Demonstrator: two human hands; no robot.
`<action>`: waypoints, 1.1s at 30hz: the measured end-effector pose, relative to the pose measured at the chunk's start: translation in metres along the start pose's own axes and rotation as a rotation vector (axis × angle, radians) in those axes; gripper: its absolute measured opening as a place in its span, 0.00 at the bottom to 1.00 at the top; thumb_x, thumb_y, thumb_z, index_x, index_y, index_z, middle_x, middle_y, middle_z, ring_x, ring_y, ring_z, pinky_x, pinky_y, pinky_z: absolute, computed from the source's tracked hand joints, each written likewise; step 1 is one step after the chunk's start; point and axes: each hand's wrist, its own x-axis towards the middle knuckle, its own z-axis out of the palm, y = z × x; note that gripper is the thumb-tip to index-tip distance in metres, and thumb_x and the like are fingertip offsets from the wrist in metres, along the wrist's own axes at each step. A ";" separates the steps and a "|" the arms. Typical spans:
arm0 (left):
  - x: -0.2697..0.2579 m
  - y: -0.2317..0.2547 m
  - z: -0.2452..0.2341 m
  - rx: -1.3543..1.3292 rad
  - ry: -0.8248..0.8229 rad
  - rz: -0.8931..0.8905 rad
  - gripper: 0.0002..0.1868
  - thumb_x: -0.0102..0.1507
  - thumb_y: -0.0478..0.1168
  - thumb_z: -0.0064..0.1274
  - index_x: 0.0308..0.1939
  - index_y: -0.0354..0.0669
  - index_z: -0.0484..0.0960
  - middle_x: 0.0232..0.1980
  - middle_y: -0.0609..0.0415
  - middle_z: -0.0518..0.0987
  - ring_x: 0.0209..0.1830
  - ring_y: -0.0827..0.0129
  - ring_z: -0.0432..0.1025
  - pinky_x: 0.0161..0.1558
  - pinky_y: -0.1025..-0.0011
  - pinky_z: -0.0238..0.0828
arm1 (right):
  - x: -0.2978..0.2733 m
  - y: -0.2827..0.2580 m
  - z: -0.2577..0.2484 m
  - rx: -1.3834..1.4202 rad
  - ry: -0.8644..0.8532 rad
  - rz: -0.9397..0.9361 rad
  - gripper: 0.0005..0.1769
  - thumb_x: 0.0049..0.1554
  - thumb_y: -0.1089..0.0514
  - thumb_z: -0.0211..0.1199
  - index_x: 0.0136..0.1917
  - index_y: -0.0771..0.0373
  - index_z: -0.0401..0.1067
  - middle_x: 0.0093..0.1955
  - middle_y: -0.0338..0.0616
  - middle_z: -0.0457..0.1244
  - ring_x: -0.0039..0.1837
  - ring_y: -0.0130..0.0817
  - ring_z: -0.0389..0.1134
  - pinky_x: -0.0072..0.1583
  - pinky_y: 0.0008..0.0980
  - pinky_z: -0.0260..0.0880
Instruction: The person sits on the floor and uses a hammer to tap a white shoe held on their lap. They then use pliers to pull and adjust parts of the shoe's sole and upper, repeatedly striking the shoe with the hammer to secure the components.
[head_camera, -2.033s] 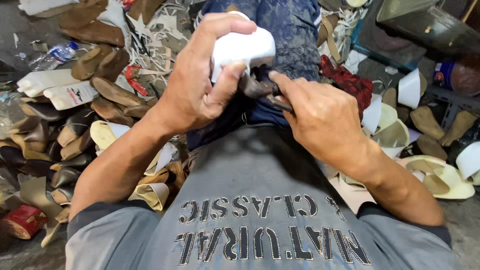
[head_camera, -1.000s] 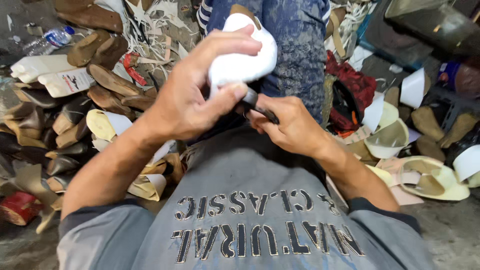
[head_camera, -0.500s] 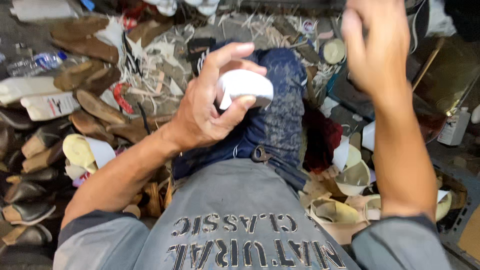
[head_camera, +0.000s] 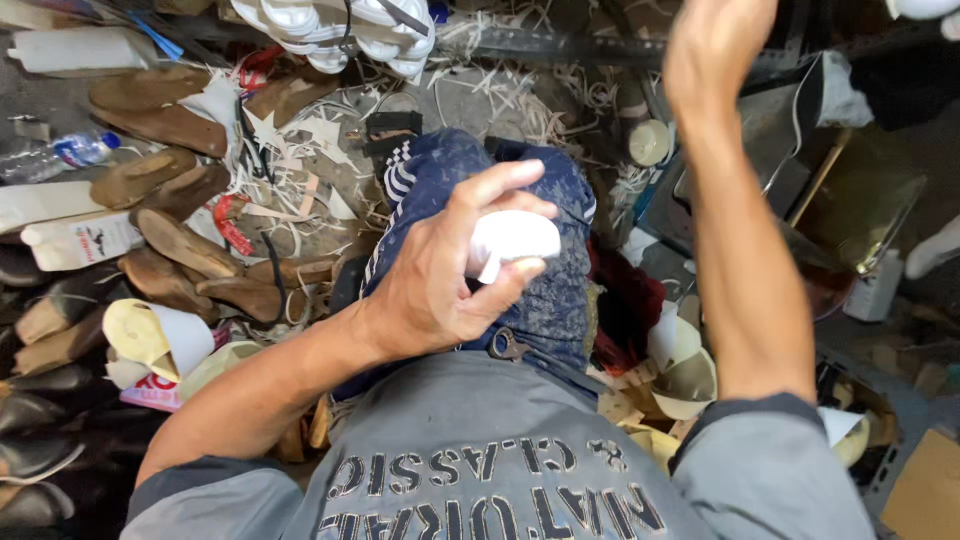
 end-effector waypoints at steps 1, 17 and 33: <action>0.001 -0.001 0.001 -0.005 -0.011 0.032 0.31 0.70 0.44 0.52 0.73 0.43 0.56 0.61 0.51 0.82 0.46 0.68 0.80 0.51 0.75 0.76 | 0.008 -0.075 -0.028 0.072 -0.117 0.098 0.06 0.72 0.58 0.51 0.57 0.61 0.58 0.45 0.48 0.58 0.46 0.39 0.56 0.50 0.43 0.58; 0.004 -0.006 0.008 0.036 -0.046 0.145 0.33 0.71 0.40 0.54 0.75 0.42 0.53 0.62 0.52 0.81 0.55 0.61 0.80 0.60 0.70 0.73 | 0.028 -0.303 -0.195 -0.213 -0.851 -0.150 0.16 0.65 0.51 0.60 0.62 0.59 0.75 0.63 0.49 0.69 0.52 0.41 0.72 0.43 0.37 0.65; 0.002 -0.008 0.004 0.046 -0.064 0.159 0.34 0.74 0.49 0.49 0.76 0.43 0.50 0.60 0.52 0.82 0.51 0.60 0.81 0.59 0.68 0.74 | 0.032 -0.321 -0.186 0.279 -0.849 0.315 0.24 0.60 0.45 0.47 0.56 0.64 0.71 0.35 0.29 0.68 0.31 0.13 0.66 0.35 0.15 0.65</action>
